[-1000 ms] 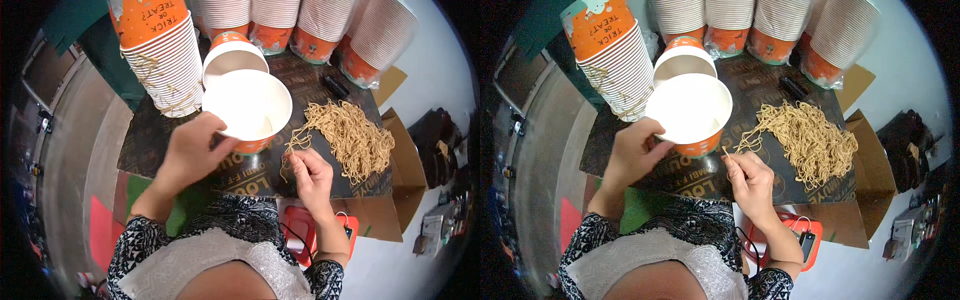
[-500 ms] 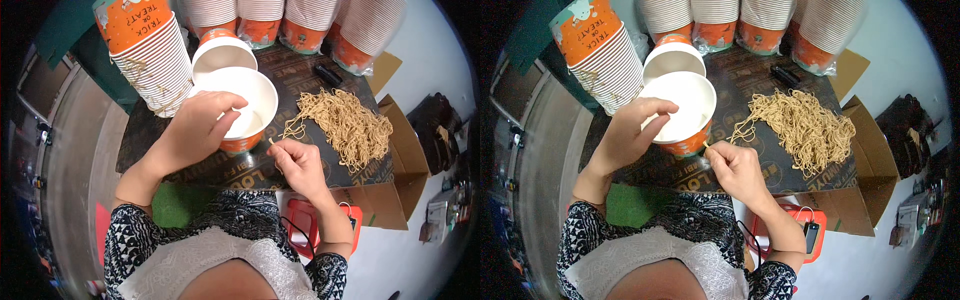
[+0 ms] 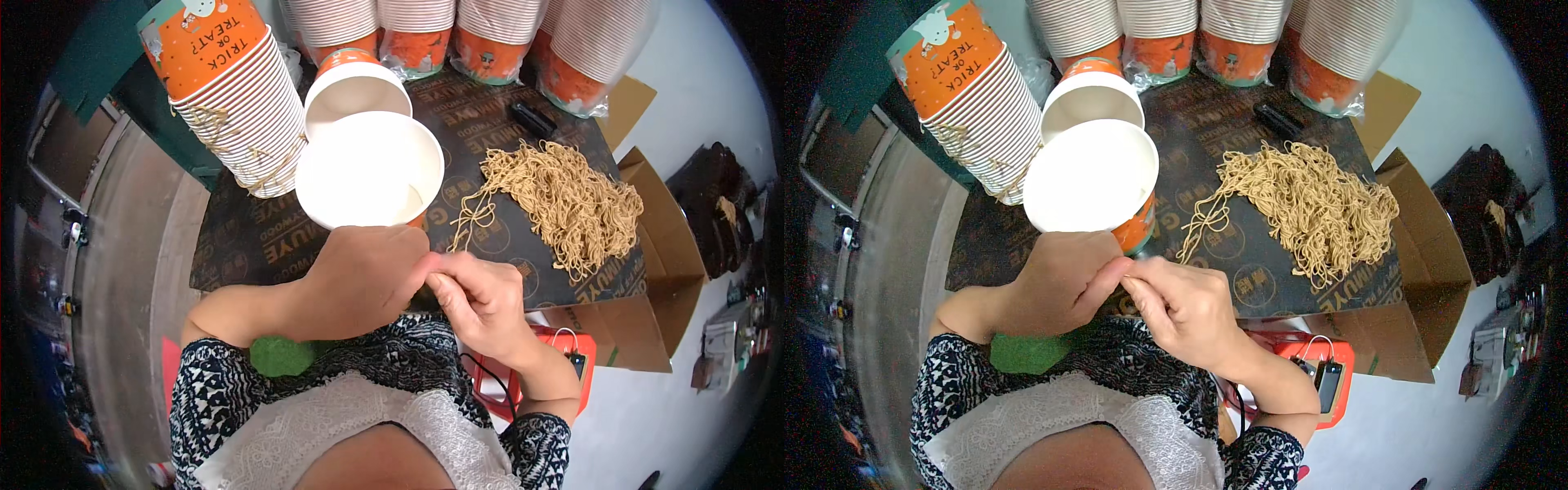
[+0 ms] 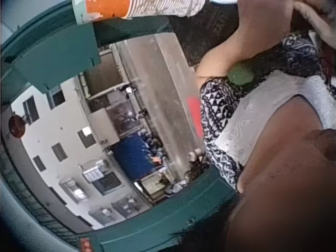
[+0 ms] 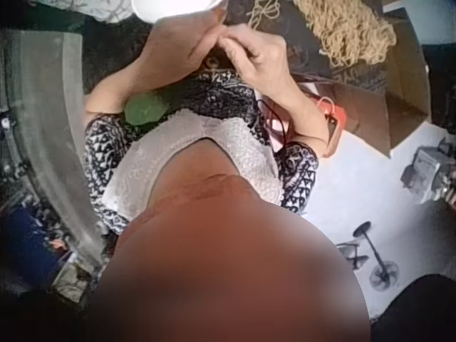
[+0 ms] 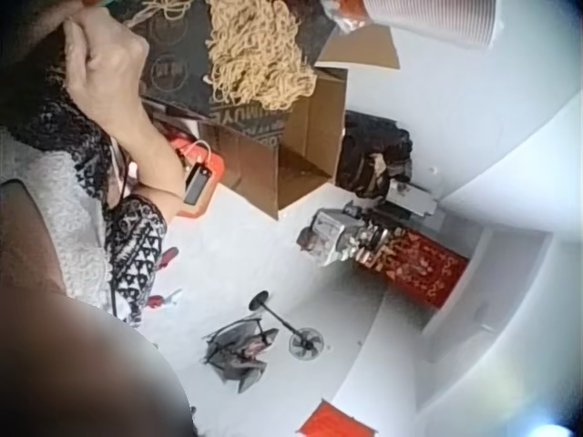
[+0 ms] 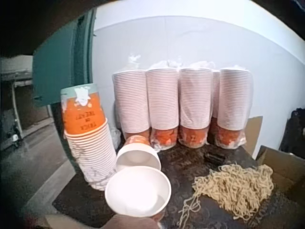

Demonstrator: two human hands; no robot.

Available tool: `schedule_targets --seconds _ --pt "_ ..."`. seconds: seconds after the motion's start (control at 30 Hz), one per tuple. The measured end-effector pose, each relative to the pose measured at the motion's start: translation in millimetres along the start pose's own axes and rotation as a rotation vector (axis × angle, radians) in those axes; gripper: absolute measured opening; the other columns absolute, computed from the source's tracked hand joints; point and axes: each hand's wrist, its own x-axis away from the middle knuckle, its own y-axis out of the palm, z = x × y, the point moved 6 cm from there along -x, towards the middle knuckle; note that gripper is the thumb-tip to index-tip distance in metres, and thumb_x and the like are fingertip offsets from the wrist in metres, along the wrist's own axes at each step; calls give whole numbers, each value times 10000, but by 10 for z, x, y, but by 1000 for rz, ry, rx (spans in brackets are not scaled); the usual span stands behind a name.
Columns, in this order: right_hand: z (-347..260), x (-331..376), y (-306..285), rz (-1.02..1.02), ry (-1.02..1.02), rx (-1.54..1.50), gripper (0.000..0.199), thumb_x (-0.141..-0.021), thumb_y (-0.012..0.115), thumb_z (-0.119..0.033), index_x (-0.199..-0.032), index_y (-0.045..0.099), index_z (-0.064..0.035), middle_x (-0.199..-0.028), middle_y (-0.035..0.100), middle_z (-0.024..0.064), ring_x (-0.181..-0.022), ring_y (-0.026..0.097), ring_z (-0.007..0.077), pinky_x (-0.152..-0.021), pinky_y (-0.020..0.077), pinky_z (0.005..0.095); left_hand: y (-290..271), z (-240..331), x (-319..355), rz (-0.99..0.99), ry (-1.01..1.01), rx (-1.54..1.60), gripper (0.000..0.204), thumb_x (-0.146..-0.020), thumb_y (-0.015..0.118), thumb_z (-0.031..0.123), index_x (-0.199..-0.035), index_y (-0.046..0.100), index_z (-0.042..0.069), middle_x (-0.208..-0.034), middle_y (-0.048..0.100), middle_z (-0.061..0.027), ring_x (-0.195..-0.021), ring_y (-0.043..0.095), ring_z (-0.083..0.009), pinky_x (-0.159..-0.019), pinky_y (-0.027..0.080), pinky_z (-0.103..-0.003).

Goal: Attaching and tying elastic strings to paper cups for packaging.

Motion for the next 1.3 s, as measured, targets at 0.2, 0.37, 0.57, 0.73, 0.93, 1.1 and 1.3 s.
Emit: schedule_targets --seconds 0.2,0.37,0.57,0.73,0.93,1.1,1.3 --pt "188 163 118 85 344 -438 84 -924 661 -25 -1003 654 5 -665 565 -40 -570 424 -9 -509 339 186 -82 88 -5 -16 -26 24 124 -873 633 22 -910 516 21 -788 537 -163 -701 574 -377 -608 445 -431" --pt "236 162 158 178 441 -680 66 -937 647 4 -1000 664 13 -743 542 -100 -627 407 -30 -546 316 151 -69 52 11 2 -53 95 165 -840 642 -35 -923 514 26 -809 541 -159 -726 581 -363 -626 462 -403" --pt "401 177 139 224 506 -624 46 -930 655 -13 -963 671 15 -725 540 -103 -626 409 -29 -556 325 147 -287 -16 -122 138 -56 58 149 -816 616 -96 -874 538 18 -780 542 -123 -681 561 -276 -630 460 -341" --pt "668 144 152 302 506 -528 63 -944 637 -44 -955 653 16 -695 538 -84 -566 421 -11 -516 323 161 -336 -488 -351 113 -197 58 43 -878 602 30 -890 602 -11 -793 651 -174 -741 659 -336 -675 516 -378" --pt "702 79 215 285 542 -518 62 -925 639 -30 -895 658 20 -696 531 -91 -619 416 -17 -546 348 162 -115 -756 -400 -247 -389 278 183 -868 598 89 -975 688 -30 -845 705 -178 -803 697 -272 -748 536 -356" --pt "687 26 220 277 501 -503 76 -925 630 -32 -872 651 18 -669 510 -90 -608 407 -11 -530 341 174 -87 -724 -414 -348 -373 303 217 -854 608 92 -1000 704 -37 -875 718 -185 -834 705 -243 -779 541 -344" --pt "709 -2 220 260 497 -456 77 -924 629 -34 -868 652 14 -663 506 -90 -604 404 -9 -525 339 178 -63 -746 -383 -331 -347 327 228 -853 600 91 -1011 700 -39 -880 719 -191 -838 708 -250 -780 541 -345"
